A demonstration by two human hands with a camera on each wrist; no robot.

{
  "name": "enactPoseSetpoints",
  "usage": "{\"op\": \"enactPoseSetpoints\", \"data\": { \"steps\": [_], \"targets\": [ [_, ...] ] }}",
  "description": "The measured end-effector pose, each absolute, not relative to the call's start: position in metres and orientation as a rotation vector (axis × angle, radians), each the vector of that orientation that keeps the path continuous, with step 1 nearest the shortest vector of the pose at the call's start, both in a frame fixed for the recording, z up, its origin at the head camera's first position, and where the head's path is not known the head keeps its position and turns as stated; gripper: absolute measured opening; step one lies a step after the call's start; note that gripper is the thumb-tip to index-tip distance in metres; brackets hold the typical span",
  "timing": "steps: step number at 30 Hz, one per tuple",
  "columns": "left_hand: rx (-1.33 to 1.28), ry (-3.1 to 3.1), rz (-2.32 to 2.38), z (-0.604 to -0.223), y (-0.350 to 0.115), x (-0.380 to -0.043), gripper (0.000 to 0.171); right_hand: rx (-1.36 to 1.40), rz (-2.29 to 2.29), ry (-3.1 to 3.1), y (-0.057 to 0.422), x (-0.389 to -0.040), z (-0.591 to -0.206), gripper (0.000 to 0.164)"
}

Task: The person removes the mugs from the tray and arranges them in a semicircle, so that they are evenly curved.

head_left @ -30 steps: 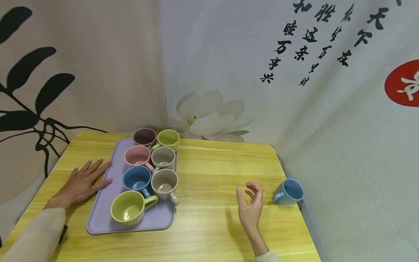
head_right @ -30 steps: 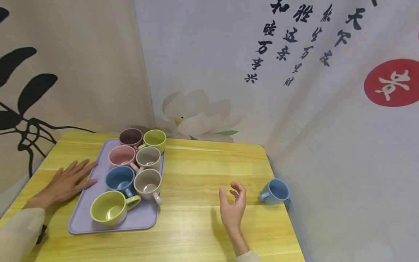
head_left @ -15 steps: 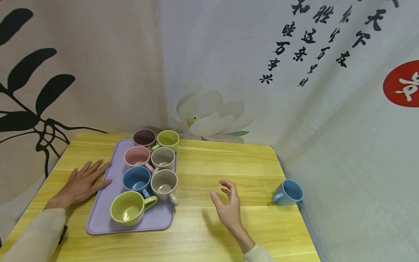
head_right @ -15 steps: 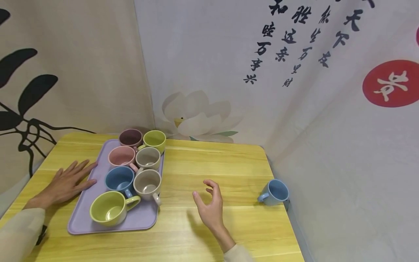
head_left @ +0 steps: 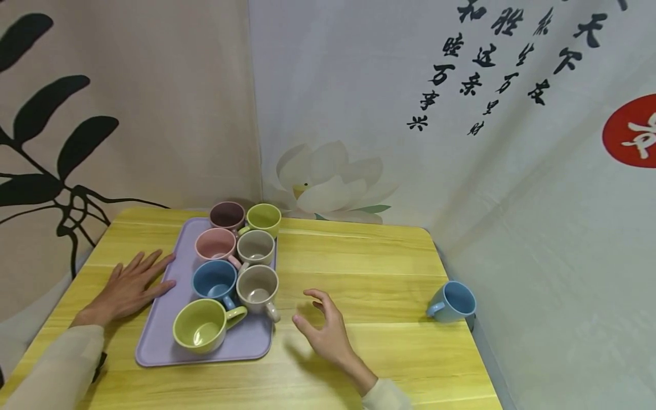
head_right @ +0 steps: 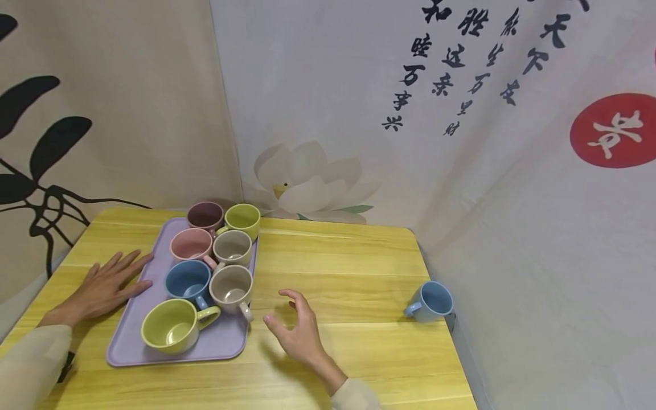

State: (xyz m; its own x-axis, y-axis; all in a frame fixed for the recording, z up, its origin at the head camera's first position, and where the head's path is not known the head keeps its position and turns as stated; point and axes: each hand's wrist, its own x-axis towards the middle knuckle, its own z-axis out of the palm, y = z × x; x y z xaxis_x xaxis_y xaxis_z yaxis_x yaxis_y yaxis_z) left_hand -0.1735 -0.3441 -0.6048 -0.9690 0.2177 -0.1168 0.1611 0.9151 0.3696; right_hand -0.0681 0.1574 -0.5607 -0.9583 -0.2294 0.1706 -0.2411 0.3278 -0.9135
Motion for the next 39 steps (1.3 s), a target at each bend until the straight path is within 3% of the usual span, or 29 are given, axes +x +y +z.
{"op": "enactPoseSetpoints", "data": {
  "steps": [14, 22, 39],
  "targets": [
    [0.292, 2.921, 0.555, -0.607, -0.347, -0.174, 0.090, 0.706, 1.960, -2.621, 0.130, -0.069, -0.563, 0.050],
    [0.290, 2.924, 0.563, -0.606, -0.345, -0.174, 0.090, 0.665, 1.974, -2.620, 0.122, -0.072, -0.567, 0.034],
    [0.296, 2.926, 0.561, -0.603, -0.344, -0.172, 0.088, 0.623, 1.991, -2.610, 0.117, -0.080, -0.571, 0.023]
  ]
}}
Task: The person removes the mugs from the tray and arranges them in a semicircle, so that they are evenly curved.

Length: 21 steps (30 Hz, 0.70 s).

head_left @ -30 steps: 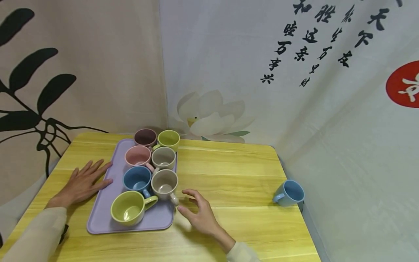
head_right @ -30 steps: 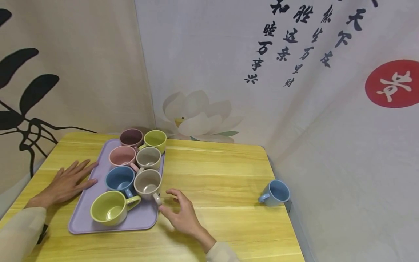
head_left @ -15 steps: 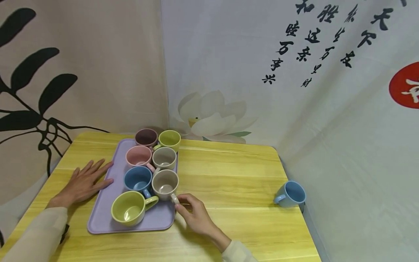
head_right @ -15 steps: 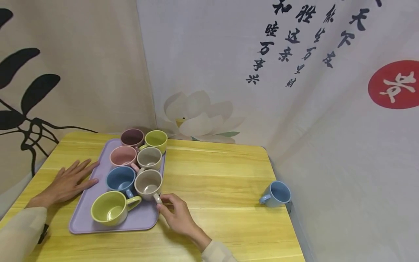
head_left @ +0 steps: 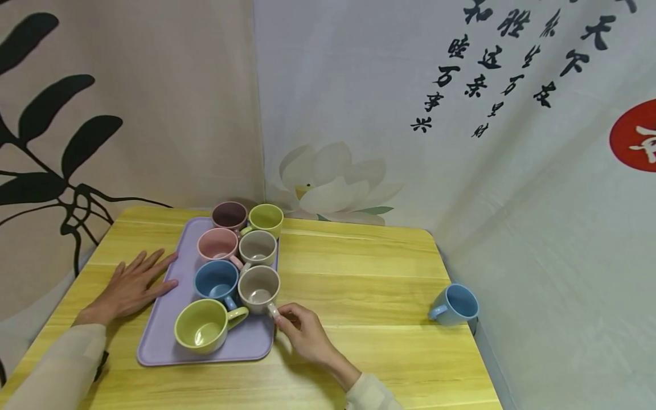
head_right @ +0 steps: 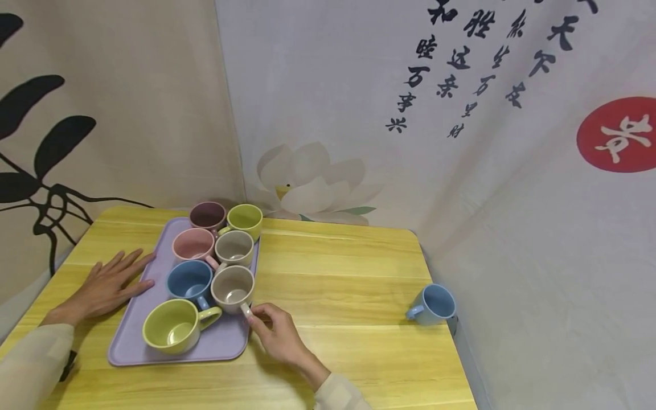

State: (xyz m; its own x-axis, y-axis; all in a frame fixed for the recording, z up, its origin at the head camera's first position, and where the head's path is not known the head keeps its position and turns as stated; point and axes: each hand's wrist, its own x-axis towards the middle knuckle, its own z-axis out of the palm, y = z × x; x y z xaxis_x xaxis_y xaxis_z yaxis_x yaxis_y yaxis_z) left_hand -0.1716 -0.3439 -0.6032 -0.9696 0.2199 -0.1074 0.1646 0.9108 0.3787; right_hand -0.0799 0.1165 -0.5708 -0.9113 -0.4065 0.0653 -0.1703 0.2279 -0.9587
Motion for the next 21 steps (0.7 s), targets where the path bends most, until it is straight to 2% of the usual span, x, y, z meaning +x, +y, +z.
{"op": "enactPoseSetpoints", "data": {
  "steps": [21],
  "targets": [
    [0.295, 2.927, 0.557, -0.6038, -0.3440, -0.1712, 0.089, -0.470, -1.743, 2.163, 0.1153, -0.0839, -0.5666, 0.027]
  ]
}}
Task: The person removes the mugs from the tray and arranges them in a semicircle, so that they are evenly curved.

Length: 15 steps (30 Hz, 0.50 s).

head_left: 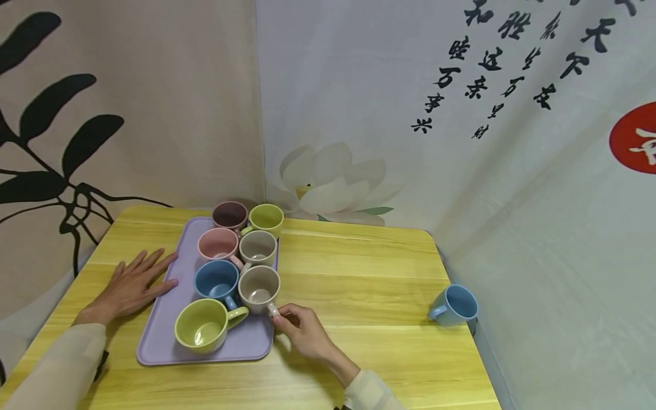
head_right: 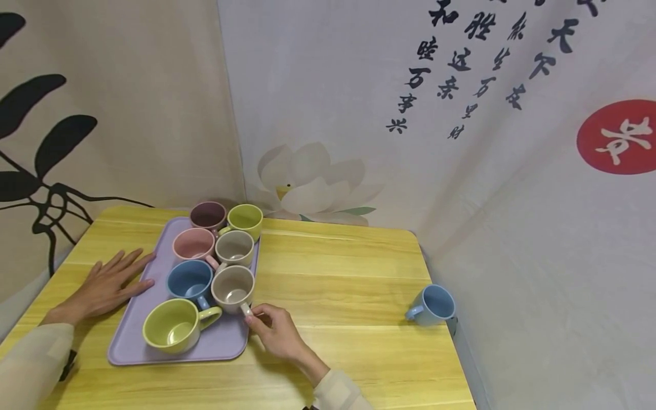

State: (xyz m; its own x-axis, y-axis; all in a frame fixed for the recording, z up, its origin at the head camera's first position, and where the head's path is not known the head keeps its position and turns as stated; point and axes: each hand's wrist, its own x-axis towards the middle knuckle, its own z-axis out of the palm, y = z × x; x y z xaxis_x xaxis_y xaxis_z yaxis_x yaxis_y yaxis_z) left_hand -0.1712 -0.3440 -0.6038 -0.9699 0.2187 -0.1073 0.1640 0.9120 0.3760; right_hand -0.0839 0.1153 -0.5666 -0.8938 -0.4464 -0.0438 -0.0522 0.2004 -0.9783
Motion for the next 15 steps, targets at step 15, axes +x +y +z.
{"op": "enactPoseSetpoints", "data": {
  "steps": [15],
  "targets": [
    [0.287, 2.929, 0.531, -0.6028, -0.3438, -0.1716, 0.089, -0.457, -1.767, 2.191, 0.1138, -0.0835, -0.5671, 0.026]
  ]
}}
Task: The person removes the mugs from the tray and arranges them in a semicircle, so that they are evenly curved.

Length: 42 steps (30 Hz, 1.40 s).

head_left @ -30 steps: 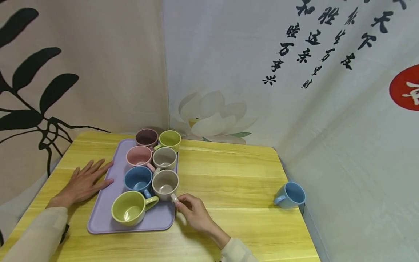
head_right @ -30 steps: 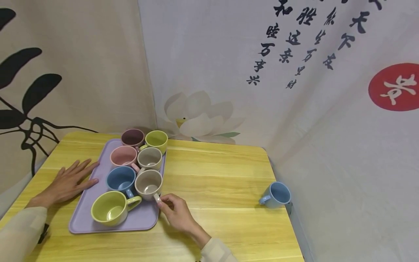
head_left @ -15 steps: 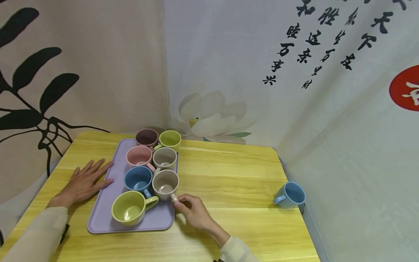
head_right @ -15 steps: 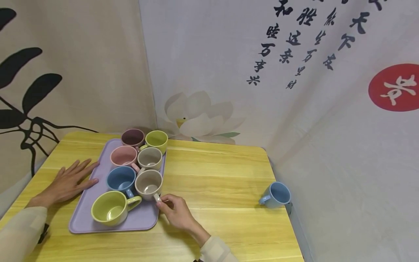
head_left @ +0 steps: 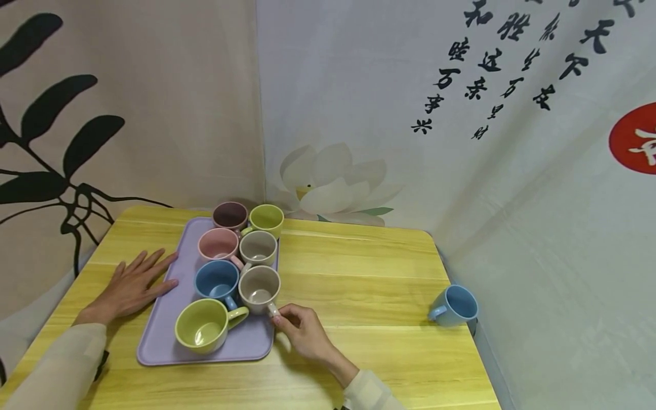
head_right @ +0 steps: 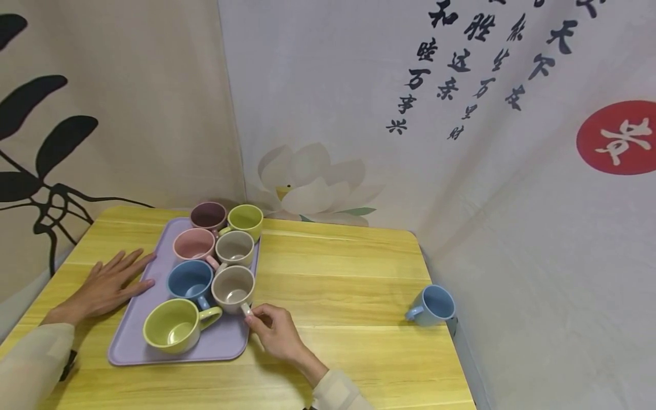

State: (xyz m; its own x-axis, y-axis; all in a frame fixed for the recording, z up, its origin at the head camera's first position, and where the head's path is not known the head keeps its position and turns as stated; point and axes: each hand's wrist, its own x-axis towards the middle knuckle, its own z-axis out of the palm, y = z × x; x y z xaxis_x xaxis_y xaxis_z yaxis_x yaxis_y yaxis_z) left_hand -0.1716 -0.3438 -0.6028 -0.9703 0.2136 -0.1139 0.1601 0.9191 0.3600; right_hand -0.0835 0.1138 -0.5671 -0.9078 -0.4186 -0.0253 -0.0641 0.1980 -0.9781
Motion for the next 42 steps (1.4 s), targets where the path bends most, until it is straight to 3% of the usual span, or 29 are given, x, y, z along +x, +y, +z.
{"op": "enactPoseSetpoints", "data": {
  "steps": [42],
  "targets": [
    [0.284, 2.920, 0.569, -0.602, -0.343, -0.172, 0.088, -0.468, -1.878, 2.283, 0.155, -0.072, -0.555, 0.025]
  ]
}}
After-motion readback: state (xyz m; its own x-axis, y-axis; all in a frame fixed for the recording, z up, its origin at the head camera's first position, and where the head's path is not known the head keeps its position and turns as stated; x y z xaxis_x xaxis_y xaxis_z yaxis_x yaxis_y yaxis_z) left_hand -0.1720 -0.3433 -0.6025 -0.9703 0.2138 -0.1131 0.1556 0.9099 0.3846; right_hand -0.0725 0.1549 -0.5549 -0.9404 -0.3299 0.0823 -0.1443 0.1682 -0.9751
